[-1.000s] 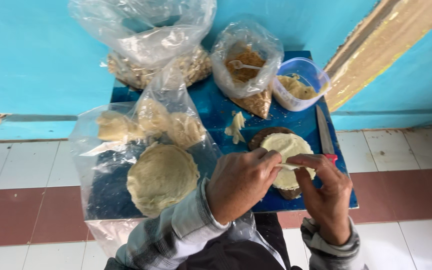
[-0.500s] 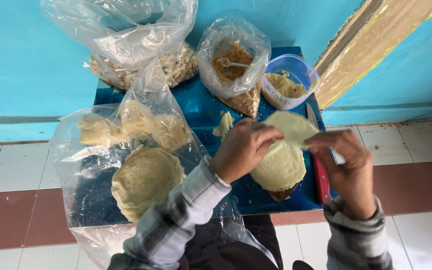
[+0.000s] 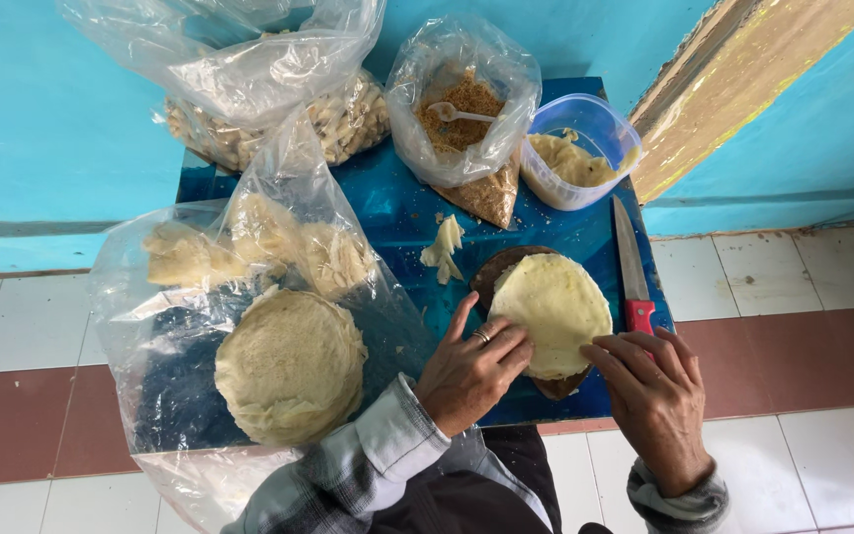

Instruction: The person sits at a small table and stretches thin dough pieces by hand, pulling each piece outward to enlarge it into a thin round sheet, then places the finished sheet onto a growing stack of similar sheets. A knife rests on the table and is briefly handled at the start.

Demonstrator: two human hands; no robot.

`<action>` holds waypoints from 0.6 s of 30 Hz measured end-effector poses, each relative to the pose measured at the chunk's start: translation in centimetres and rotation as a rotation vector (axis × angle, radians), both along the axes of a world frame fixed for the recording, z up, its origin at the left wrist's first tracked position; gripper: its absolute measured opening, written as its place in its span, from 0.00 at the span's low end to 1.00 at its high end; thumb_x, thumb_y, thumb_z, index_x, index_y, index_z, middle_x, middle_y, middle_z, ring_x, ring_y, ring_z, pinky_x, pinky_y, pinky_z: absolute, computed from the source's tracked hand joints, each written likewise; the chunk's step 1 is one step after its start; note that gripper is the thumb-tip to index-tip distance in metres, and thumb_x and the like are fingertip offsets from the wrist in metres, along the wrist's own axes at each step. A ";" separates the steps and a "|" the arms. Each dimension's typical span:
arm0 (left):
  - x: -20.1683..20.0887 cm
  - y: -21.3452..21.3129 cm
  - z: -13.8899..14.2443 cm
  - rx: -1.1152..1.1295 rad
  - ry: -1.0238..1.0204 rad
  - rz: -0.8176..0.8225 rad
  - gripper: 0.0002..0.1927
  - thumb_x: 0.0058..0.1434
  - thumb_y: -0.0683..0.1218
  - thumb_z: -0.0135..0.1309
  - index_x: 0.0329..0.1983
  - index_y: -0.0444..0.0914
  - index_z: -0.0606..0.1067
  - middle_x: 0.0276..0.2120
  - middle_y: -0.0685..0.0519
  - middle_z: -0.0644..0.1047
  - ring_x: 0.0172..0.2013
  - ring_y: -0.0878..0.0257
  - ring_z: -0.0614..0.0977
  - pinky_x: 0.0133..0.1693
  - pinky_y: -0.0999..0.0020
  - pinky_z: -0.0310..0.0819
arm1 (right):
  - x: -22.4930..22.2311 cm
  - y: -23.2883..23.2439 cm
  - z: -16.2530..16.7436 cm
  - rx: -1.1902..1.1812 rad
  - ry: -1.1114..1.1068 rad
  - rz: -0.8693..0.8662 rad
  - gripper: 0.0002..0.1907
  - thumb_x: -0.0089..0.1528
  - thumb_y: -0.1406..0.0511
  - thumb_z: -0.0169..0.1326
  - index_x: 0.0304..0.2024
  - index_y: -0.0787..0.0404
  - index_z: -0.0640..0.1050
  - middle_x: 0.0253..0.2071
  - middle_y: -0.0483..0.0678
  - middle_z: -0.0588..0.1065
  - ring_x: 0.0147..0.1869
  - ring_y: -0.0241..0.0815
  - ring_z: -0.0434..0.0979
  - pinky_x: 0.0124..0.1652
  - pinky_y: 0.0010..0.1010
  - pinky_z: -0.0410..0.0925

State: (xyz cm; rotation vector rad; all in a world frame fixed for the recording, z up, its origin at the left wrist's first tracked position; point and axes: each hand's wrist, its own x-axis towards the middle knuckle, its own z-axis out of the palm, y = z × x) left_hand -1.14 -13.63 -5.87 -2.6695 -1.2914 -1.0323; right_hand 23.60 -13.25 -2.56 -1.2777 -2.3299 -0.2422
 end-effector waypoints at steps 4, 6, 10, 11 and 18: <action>-0.4 -0.2 0.8 -0.044 -0.032 0.002 0.07 0.64 0.43 0.57 0.44 0.39 0.80 0.48 0.53 0.81 0.56 0.60 0.79 0.68 0.31 0.50 | -0.4 -0.4 -0.1 -0.012 0.001 -0.016 0.14 0.58 0.67 0.58 0.47 0.51 0.84 0.49 0.42 0.81 0.58 0.43 0.77 0.65 0.47 0.64; -1.0 0.0 1.1 -0.157 -0.083 -0.019 0.06 0.58 0.43 0.58 0.38 0.40 0.81 0.46 0.52 0.81 0.53 0.60 0.80 0.64 0.30 0.51 | -1.0 -1.1 0.0 0.016 0.029 -0.059 0.15 0.59 0.68 0.56 0.47 0.52 0.84 0.51 0.43 0.81 0.58 0.45 0.77 0.66 0.49 0.63; -1.8 2.9 2.1 -0.367 -0.266 0.149 0.05 0.69 0.47 0.58 0.44 0.42 0.80 0.46 0.54 0.81 0.44 0.61 0.82 0.55 0.56 0.73 | -3.7 -1.0 -0.2 -0.060 0.192 0.118 0.11 0.60 0.65 0.60 0.45 0.55 0.83 0.50 0.44 0.80 0.57 0.46 0.79 0.61 0.45 0.67; -1.6 3.9 2.3 -0.363 -0.221 0.250 0.06 0.65 0.47 0.60 0.42 0.41 0.79 0.42 0.51 0.80 0.43 0.56 0.81 0.51 0.54 0.73 | -4.3 -1.2 -0.2 -0.079 0.206 0.122 0.10 0.59 0.64 0.61 0.44 0.55 0.83 0.50 0.44 0.80 0.56 0.47 0.79 0.59 0.45 0.67; 0.3 7.5 3.1 -0.375 -0.140 0.334 0.09 0.57 0.46 0.63 0.36 0.39 0.76 0.37 0.48 0.78 0.42 0.50 0.81 0.41 0.53 0.75 | -5.2 -1.3 0.5 -0.082 0.185 0.105 0.10 0.57 0.63 0.61 0.41 0.54 0.84 0.50 0.44 0.81 0.55 0.46 0.80 0.56 0.42 0.68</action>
